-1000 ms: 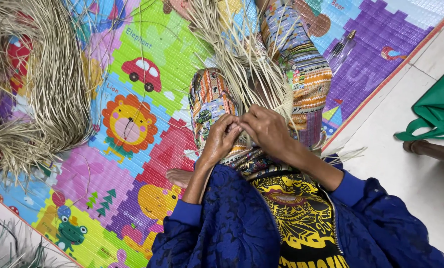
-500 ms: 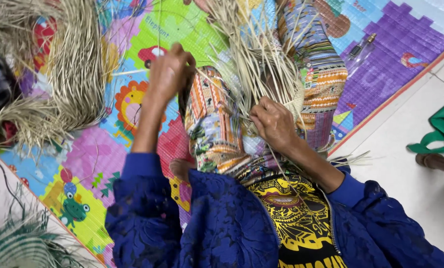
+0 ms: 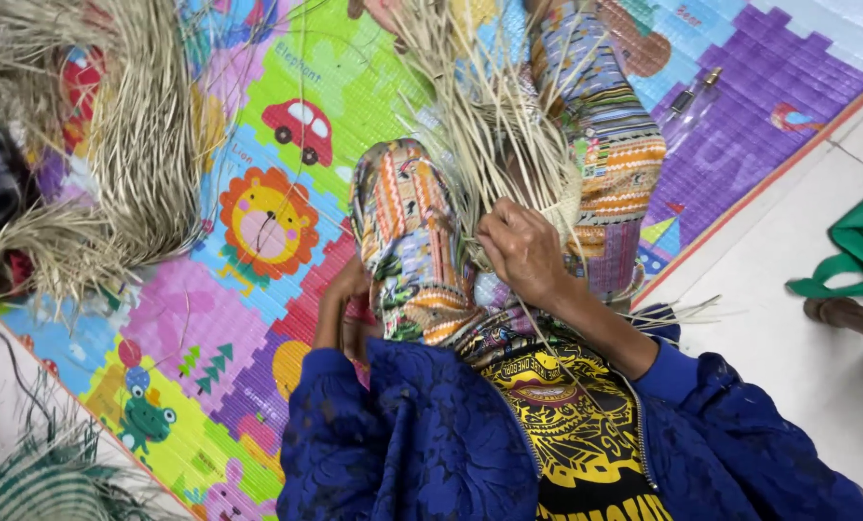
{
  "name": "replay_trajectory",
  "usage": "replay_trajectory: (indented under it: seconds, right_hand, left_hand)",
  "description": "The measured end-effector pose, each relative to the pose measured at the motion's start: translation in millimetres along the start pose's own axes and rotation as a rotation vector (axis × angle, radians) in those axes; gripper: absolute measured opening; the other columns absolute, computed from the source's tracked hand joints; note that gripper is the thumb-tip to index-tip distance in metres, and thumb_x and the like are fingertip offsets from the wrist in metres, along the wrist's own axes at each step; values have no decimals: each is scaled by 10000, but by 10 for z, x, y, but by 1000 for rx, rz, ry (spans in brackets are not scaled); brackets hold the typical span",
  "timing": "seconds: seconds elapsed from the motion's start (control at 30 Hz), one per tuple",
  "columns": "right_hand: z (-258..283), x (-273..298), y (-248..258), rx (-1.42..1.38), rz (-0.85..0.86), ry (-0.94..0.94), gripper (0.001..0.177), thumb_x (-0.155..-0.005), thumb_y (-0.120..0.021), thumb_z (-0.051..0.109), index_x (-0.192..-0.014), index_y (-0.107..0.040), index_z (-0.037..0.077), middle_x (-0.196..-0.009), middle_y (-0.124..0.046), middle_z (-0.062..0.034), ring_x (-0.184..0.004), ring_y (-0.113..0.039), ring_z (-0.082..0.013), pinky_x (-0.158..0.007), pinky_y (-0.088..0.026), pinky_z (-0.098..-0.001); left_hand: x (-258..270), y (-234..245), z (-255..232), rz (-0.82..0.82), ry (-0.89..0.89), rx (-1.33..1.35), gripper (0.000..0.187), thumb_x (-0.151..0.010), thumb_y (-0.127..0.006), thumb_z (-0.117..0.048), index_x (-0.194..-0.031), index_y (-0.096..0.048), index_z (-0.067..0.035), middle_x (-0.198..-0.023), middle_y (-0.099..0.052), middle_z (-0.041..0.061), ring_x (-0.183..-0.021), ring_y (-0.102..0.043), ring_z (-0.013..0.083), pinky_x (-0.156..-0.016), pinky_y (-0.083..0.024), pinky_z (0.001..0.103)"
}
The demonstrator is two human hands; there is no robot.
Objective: Weaving dried straw into a craft item on a floor mat
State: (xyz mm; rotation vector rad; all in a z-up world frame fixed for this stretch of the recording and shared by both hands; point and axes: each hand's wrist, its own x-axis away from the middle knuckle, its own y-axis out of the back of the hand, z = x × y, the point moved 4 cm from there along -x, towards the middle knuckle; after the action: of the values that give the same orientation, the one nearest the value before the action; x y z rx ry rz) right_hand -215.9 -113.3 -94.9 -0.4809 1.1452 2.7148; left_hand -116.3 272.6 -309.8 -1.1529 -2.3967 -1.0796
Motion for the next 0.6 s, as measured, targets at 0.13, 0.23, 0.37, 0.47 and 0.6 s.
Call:
replay_trajectory:
  seconds: [0.13,0.23,0.37,0.47,0.6]
  right_hand:
    - [-124,84,-130,40,-11,55,127,-911,-721,158,-876,-600,143,-821,-522,-43,-745,-639,-275,-654,-514,-390]
    - [-96,74,-138,39,-23,39,133,-898,-724,156,-872,-594,147,-815,-520,-40,-743,-636,-276,-666,-509,-399]
    - [-32,65,-120,33,-74,54,144,-900,-714,128,-832,-586,130,-786,-489,-56,-714,-613,-293,-642,-491,-397]
    - [-49,65,-123,44,-85,72,136,-913,-703,133,-838,-590,139,-795,-486,-45,-721,-611,-281,-643,-489,-387]
    - [-70,102,-175,78,-137,117,149,-922,-710,124,-817,-605,139,-789,-494,-29,-707,-606,-259,-640,-487,-368]
  left_hand:
    - [-93,-8,-84,-3,80,4,361,-817,-740,-282,-1049,-749,-5,-966,-725,235,-954,-695,417,-854,-507,500]
    - [-288,2,88,-3,126,-5,346,-779,-787,-246,-1063,-744,-54,-902,-739,158,-879,-725,342,-775,-545,422]
    - [-340,-81,181,-35,134,23,308,-837,-702,-208,-1056,-735,6,-941,-726,268,-966,-691,465,-812,-527,549]
    - [-303,-113,-107,-43,162,-17,301,-852,-701,-231,-1057,-726,-12,-955,-731,260,-997,-689,466,-841,-541,553]
    - [-240,-49,-441,-103,224,-113,359,-890,-689,-270,-1104,-679,19,-1005,-718,286,-1046,-673,474,-887,-530,579]
